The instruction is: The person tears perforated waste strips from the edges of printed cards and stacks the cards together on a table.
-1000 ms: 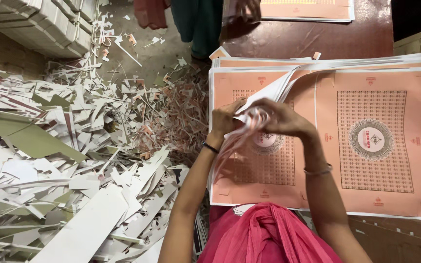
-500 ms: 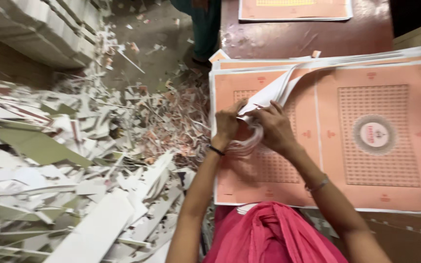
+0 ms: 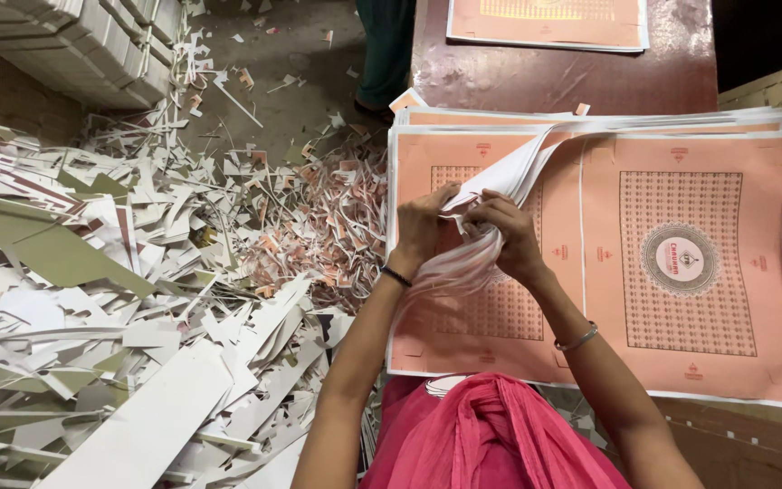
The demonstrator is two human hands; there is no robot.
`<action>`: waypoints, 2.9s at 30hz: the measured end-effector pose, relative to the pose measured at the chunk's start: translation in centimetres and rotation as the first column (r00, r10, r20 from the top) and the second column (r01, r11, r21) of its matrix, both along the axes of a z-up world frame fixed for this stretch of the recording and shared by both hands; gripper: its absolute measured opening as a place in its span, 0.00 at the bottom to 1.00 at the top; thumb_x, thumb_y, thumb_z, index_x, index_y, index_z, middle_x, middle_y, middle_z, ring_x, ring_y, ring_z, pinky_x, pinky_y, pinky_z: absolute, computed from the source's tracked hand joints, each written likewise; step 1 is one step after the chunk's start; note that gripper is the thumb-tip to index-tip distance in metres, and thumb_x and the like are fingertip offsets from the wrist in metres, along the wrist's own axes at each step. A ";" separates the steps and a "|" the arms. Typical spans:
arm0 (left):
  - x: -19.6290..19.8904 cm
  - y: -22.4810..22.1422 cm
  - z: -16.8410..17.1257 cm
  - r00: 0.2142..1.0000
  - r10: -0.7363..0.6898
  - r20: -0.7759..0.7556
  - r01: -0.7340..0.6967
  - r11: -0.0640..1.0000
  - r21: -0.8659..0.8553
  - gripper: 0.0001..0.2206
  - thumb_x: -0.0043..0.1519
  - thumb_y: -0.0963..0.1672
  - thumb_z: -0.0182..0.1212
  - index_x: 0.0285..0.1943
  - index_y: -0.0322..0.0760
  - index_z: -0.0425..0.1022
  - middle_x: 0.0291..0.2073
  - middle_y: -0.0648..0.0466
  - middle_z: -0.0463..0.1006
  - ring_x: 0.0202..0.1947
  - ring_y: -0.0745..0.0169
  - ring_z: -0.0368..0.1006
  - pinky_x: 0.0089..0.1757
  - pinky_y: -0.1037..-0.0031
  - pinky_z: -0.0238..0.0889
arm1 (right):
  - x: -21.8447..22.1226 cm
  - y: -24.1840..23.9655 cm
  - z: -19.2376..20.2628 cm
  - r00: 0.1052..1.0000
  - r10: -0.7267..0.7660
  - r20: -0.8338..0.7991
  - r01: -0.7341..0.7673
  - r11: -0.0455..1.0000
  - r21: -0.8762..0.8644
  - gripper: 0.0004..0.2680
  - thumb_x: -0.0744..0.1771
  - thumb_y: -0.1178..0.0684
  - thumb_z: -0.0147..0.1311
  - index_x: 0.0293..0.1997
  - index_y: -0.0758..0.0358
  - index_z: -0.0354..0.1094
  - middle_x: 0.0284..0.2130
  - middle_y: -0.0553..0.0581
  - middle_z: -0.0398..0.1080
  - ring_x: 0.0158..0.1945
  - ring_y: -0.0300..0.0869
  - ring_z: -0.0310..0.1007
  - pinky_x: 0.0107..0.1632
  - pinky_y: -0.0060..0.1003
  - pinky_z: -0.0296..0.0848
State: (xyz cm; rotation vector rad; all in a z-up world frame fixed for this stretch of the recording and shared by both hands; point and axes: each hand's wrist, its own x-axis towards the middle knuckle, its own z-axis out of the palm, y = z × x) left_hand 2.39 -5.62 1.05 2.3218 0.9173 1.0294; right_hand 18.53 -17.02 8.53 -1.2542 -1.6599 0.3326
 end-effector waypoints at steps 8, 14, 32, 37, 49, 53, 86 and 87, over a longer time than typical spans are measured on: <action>-0.2 1.3 -2.5 0.953 -0.109 0.282 0.191 0.941 -0.281 0.11 0.59 0.40 0.66 0.50 0.44 0.83 0.44 0.55 0.86 0.42 0.65 0.84 0.44 0.75 0.78 | 1.5 0.8 -8.4 0.220 -0.003 -0.975 -0.271 0.960 -0.064 0.08 0.69 0.52 0.50 0.31 0.58 0.61 0.23 0.48 0.59 0.28 0.38 0.59 0.37 0.37 0.65; -1.0 2.3 -2.7 0.940 -0.132 0.316 0.232 0.923 -0.306 0.12 0.59 0.36 0.64 0.50 0.38 0.83 0.45 0.56 0.86 0.46 0.63 0.84 0.46 0.77 0.76 | 2.5 3.1 -13.0 -0.423 0.092 -0.902 -0.260 0.941 0.218 0.15 0.73 0.48 0.37 0.25 0.54 0.50 0.18 0.47 0.47 0.23 0.39 0.48 0.32 0.36 0.53; -0.2 7.7 -8.1 0.834 0.147 0.532 0.414 0.471 -0.779 0.16 0.53 0.40 0.71 0.52 0.37 0.80 0.42 0.50 0.85 0.41 0.61 0.84 0.46 0.67 0.77 | 6.2 -4.6 3.8 0.860 0.432 0.273 -0.207 0.783 -0.587 0.25 0.53 0.49 0.70 0.54 0.60 0.73 0.44 0.55 0.77 0.53 0.56 0.73 0.53 0.49 0.72; 0.0 5.9 -6.8 0.904 0.116 0.411 0.226 0.686 -0.691 0.15 0.57 0.45 0.72 0.52 0.39 0.80 0.44 0.54 0.84 0.45 0.61 0.82 0.48 0.70 0.78 | 3.9 2.0 5.7 0.984 0.118 0.135 -0.050 0.904 -0.425 0.14 0.66 0.57 0.61 0.59 0.54 0.72 0.52 0.56 0.76 0.53 0.46 0.78 0.56 0.41 0.77; 1.5 4.8 -11.7 0.961 0.255 0.110 -0.159 0.830 -0.535 0.19 0.73 0.48 0.61 0.30 0.32 0.79 0.19 0.49 0.76 0.24 0.56 0.73 0.30 0.65 0.66 | -5.2 15.6 4.1 0.256 0.322 0.911 -0.075 0.947 -0.313 0.06 0.68 0.51 0.61 0.36 0.61 0.75 0.43 0.54 0.72 0.47 0.40 0.72 0.50 0.34 0.77; 2.2 4.2 -13.3 0.917 0.399 0.023 -0.386 0.899 -0.206 0.13 0.62 0.48 0.67 0.36 0.31 0.80 0.24 0.49 0.80 0.26 0.58 0.76 0.32 0.67 0.69 | -10.2 14.9 5.1 0.455 0.211 0.865 -0.525 0.848 0.070 0.03 0.64 0.55 0.62 0.31 0.57 0.72 0.39 0.52 0.74 0.43 0.40 0.73 0.44 0.33 0.79; 16.1 5.6 5.2 0.712 -0.197 -0.674 0.204 0.976 -0.070 0.08 0.60 0.46 0.68 0.45 0.42 0.85 0.42 0.44 0.83 0.45 0.45 0.80 0.46 0.57 0.71 | 18.5 7.3 -1.2 0.995 0.030 0.091 -0.015 0.987 -0.163 0.08 0.65 0.67 0.52 0.43 0.66 0.76 0.35 0.58 0.79 0.37 0.43 0.82 0.42 0.36 0.80; 16.2 5.2 4.7 0.735 -0.209 -0.645 0.209 0.975 -0.077 0.08 0.57 0.45 0.68 0.41 0.40 0.84 0.38 0.43 0.82 0.42 0.44 0.79 0.44 0.57 0.71 | 19.4 6.8 -1.5 0.985 0.024 -0.173 -0.060 0.977 -0.205 0.07 0.67 0.66 0.52 0.44 0.68 0.76 0.34 0.57 0.78 0.36 0.41 0.81 0.42 0.35 0.81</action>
